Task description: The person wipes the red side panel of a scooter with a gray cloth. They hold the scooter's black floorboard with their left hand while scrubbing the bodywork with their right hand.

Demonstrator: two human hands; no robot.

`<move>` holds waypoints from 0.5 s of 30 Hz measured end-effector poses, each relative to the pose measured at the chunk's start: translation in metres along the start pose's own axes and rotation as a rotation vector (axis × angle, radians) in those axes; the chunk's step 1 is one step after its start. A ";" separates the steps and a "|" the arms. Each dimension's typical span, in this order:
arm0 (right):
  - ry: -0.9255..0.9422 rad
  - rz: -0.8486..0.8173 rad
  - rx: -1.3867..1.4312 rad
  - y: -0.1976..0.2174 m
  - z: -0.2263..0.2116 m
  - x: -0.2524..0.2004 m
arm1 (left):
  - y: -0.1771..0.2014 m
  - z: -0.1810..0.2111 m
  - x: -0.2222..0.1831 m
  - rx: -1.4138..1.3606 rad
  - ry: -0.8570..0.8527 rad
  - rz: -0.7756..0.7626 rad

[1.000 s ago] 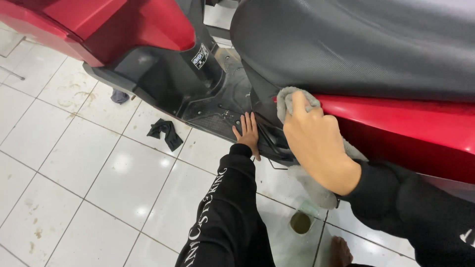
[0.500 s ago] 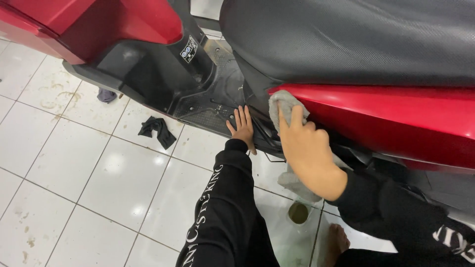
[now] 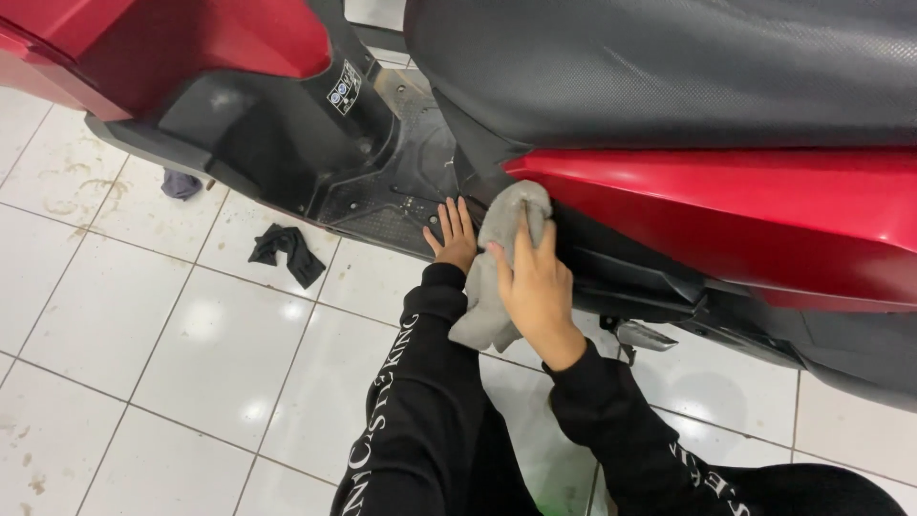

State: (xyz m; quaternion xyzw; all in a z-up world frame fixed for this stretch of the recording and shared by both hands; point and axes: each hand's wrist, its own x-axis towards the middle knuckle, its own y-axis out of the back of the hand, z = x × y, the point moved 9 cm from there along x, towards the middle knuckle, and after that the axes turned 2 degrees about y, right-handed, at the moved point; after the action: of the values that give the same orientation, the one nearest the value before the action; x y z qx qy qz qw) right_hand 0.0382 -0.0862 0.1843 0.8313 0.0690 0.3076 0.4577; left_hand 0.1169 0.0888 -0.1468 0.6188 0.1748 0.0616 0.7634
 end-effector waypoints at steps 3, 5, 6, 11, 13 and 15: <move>-0.021 0.188 0.058 0.015 0.016 -0.011 | -0.016 -0.005 0.003 0.045 0.030 0.030; 0.000 0.192 0.029 0.021 0.013 -0.005 | 0.020 0.008 -0.017 0.043 0.044 0.010; 0.008 0.196 0.002 0.024 0.011 -0.005 | 0.035 0.013 -0.030 0.049 0.051 -0.016; 0.032 0.185 0.144 0.026 0.011 -0.001 | 0.047 0.006 -0.026 -0.062 0.031 -0.137; 0.022 0.204 0.140 0.037 0.016 -0.001 | 0.062 -0.006 -0.030 -0.102 0.046 -0.225; 0.077 0.173 0.349 0.057 0.013 0.001 | 0.120 -0.018 -0.035 -0.547 0.088 -0.018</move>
State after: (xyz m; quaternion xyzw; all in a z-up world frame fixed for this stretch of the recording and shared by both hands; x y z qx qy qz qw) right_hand 0.0372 -0.1276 0.2249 0.8886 0.0668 0.3606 0.2754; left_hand 0.0926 0.1214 -0.0271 0.3849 0.1904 0.1266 0.8942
